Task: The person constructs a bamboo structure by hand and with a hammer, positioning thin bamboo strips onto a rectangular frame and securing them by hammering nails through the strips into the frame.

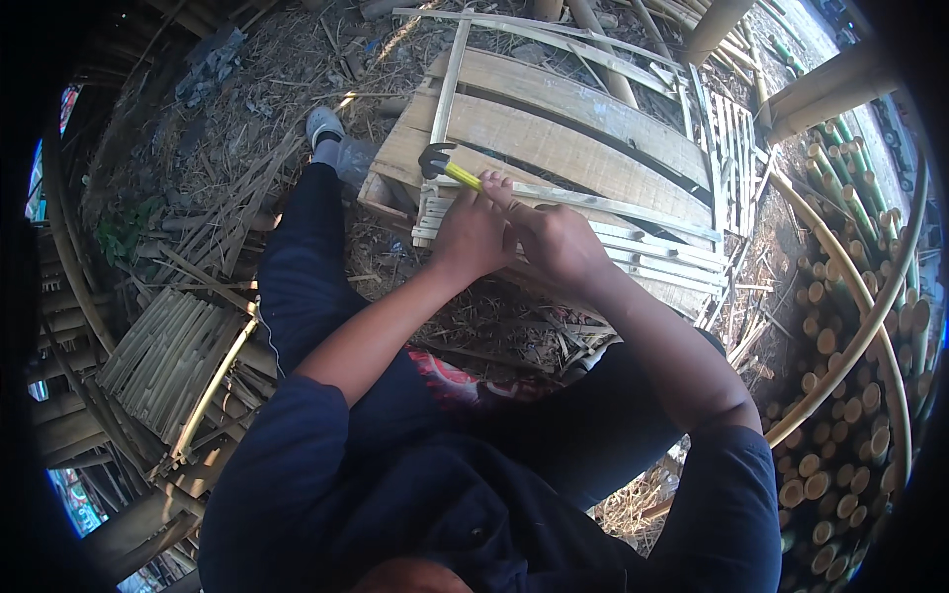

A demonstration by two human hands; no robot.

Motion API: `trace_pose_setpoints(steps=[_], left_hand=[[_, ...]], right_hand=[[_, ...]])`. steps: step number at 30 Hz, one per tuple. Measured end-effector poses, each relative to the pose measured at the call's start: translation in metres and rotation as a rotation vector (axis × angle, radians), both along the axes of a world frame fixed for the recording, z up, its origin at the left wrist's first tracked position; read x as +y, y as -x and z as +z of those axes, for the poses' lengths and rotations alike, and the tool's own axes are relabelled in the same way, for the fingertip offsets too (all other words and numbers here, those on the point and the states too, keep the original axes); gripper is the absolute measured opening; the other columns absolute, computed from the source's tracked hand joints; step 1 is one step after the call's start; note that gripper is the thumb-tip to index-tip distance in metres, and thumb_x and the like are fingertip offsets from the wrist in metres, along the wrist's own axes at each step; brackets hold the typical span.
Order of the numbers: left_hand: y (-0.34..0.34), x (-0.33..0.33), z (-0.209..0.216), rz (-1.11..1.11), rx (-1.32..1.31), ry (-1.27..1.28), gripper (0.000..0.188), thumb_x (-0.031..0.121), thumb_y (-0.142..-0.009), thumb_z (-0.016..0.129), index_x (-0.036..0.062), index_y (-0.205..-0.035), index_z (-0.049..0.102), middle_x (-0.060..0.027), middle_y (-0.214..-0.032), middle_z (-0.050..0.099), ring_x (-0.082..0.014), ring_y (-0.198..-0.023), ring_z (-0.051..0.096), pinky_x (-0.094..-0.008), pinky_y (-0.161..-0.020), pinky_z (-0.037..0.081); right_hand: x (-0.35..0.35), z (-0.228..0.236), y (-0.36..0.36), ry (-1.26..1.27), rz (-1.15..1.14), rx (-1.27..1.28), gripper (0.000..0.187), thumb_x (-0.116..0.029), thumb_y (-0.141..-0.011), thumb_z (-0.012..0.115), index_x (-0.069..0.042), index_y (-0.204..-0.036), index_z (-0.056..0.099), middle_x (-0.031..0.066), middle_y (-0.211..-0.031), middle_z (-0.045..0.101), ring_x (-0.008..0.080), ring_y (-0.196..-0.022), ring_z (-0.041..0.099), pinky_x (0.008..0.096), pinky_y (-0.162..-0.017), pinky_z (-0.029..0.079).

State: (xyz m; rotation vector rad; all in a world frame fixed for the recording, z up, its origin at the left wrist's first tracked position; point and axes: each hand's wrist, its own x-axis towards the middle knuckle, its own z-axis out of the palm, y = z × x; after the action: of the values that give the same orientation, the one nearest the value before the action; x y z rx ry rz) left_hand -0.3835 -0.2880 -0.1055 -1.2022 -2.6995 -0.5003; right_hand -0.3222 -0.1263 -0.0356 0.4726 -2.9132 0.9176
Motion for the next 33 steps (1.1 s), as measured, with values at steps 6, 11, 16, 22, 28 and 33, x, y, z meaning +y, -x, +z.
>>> trace_pose_setpoints(steps=[6, 11, 16, 22, 28, 33], left_hand=[[0.0, -0.001, 0.013, -0.01, -0.139, -0.045, 0.057, 0.022, -0.082, 0.064, -0.0132, -0.125, 0.055, -0.0282, -0.129, 0.056, -0.0399, -0.129, 0.05, -0.0475, -0.119, 0.033], [0.002, 0.0, 0.004, -0.026, 0.025, -0.065, 0.052, 0.022, -0.082, 0.064, -0.0113, -0.121, 0.057, -0.0251, -0.119, 0.058, -0.039, -0.121, 0.053, -0.0483, -0.117, 0.035], [0.0, -0.001, 0.002, -0.009, 0.03, -0.099, 0.043, 0.018, -0.079, 0.062, -0.0092, -0.112, 0.058, -0.0245, -0.109, 0.058, -0.04, -0.113, 0.056, -0.0464, -0.109, 0.043], [-0.001, 0.0, 0.001, -0.018, 0.057, -0.072, 0.046, 0.019, -0.08, 0.062, -0.0126, -0.113, 0.06, -0.0278, -0.113, 0.061, -0.0405, -0.116, 0.056, -0.0454, -0.108, 0.044], [-0.001, 0.001, 0.003, -0.004, 0.019, -0.065, 0.05, 0.02, -0.081, 0.062, -0.0152, -0.117, 0.06, -0.0289, -0.117, 0.061, -0.0402, -0.12, 0.055, -0.0456, -0.111, 0.042], [0.001, 0.001, -0.004, -0.003, 0.117, -0.109, 0.052, 0.021, -0.082, 0.061, -0.0149, -0.12, 0.06, -0.0286, -0.119, 0.062, -0.0396, -0.125, 0.054, -0.0448, -0.111, 0.042]], right_hand=[[0.007, 0.007, -0.001, -0.013, -0.07, 0.009, 0.059, -0.003, -0.09, 0.058, -0.018, -0.147, 0.054, 0.0163, -0.066, 0.063, 0.0375, -0.06, 0.064, 0.0476, -0.061, 0.051], [0.017, 0.02, 0.002, -0.056, -0.119, -0.077, 0.058, -0.003, -0.089, 0.058, -0.022, -0.144, 0.058, 0.0172, -0.065, 0.062, 0.0361, -0.059, 0.064, 0.0478, -0.06, 0.051], [0.018, 0.024, 0.003, -0.078, -0.062, -0.13, 0.059, -0.004, -0.088, 0.059, -0.027, -0.143, 0.059, 0.0167, -0.065, 0.062, 0.0359, -0.059, 0.064, 0.0472, -0.06, 0.052], [0.01, 0.016, 0.009, -0.075, -0.065, -0.104, 0.063, -0.003, -0.088, 0.058, -0.029, -0.145, 0.057, 0.017, -0.067, 0.063, 0.0361, -0.059, 0.064, 0.047, -0.061, 0.052], [0.014, 0.027, 0.003, -0.057, -0.058, -0.153, 0.061, -0.005, -0.09, 0.056, -0.031, -0.146, 0.056, 0.0172, -0.068, 0.063, 0.0371, -0.06, 0.063, 0.0473, -0.061, 0.052], [0.012, 0.013, 0.01, -0.148, -0.046, -0.111, 0.061, -0.003, -0.089, 0.057, -0.029, -0.144, 0.057, 0.0175, -0.069, 0.064, 0.0369, -0.061, 0.065, 0.0474, -0.062, 0.052]])
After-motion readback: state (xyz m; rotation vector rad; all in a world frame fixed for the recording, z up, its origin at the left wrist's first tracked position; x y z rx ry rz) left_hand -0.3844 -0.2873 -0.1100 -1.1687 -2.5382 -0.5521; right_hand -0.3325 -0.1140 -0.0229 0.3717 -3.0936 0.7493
